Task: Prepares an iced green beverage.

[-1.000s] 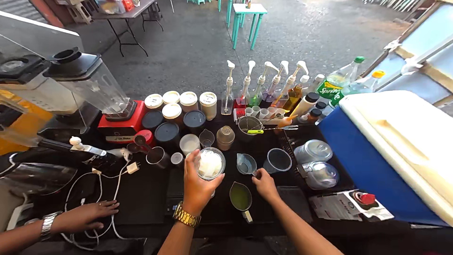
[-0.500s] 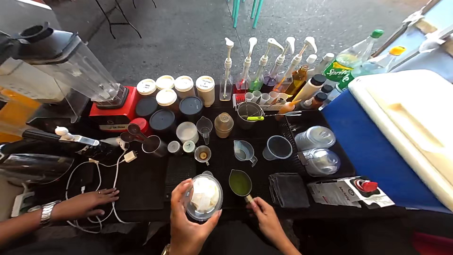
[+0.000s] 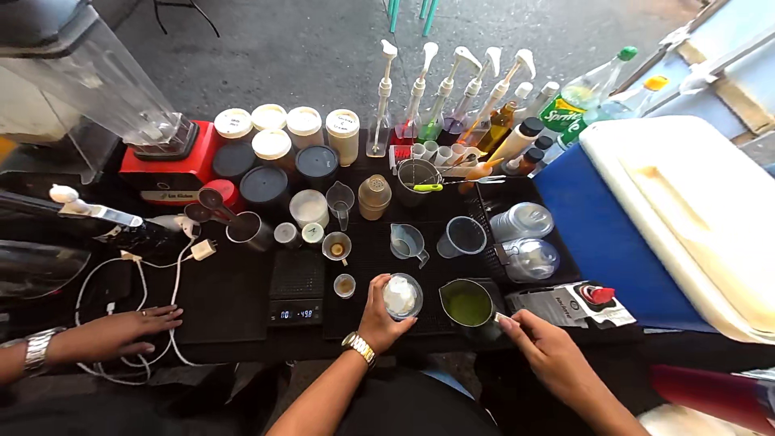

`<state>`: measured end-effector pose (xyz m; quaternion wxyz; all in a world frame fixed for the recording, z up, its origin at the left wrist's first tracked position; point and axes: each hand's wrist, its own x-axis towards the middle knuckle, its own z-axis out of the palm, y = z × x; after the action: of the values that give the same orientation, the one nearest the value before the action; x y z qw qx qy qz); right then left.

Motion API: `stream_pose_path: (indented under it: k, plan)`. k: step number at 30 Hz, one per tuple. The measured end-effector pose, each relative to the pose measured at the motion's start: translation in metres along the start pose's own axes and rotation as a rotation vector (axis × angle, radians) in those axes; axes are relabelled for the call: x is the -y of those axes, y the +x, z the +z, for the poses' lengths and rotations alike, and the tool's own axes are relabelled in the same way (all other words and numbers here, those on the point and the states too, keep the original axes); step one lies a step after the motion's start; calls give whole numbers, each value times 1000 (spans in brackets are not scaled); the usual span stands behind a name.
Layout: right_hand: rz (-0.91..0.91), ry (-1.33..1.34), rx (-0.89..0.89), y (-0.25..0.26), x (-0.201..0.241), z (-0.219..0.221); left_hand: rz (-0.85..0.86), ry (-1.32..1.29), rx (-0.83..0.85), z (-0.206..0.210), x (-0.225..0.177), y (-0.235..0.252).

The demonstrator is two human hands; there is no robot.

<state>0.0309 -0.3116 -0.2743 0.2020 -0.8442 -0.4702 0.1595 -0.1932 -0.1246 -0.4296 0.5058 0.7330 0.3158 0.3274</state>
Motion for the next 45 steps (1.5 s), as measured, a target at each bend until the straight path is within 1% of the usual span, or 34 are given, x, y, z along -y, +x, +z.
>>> stream_pose_path:
  k: [3,5,8,10,14,18,21,24,27,35,41,45]
  plan:
    - [-56,-105,26,9,9,0,-71,14,48,0,-7,3]
    - [-92,-160,35,15,19,2,-80,52,87,-6,-10,-2]
    - [-150,-230,42,22,32,4,-77,175,127,-25,-13,-24]
    - [-182,-275,57,28,38,5,-106,203,146,-45,-12,-44]
    - [-240,-361,101,40,48,4,-376,163,265,-88,3,-83]
    - [-325,-435,125,51,59,5,-579,192,263,-115,24,-119]
    - [-377,-475,149,60,69,3,-682,219,215,-128,33,-139]
    - [-413,-490,170,66,77,1,-771,207,142,-132,40,-157]
    - [-442,-513,175,70,83,2,-855,191,115,-131,50,-174]
    - [-467,-565,205,81,90,3,-1071,169,136,-123,76,-214]
    - [-508,-582,204,87,97,1,-1148,177,159,-122,85,-230]
    - [-529,-601,207,89,103,2,-1162,183,154,-124,87,-234]
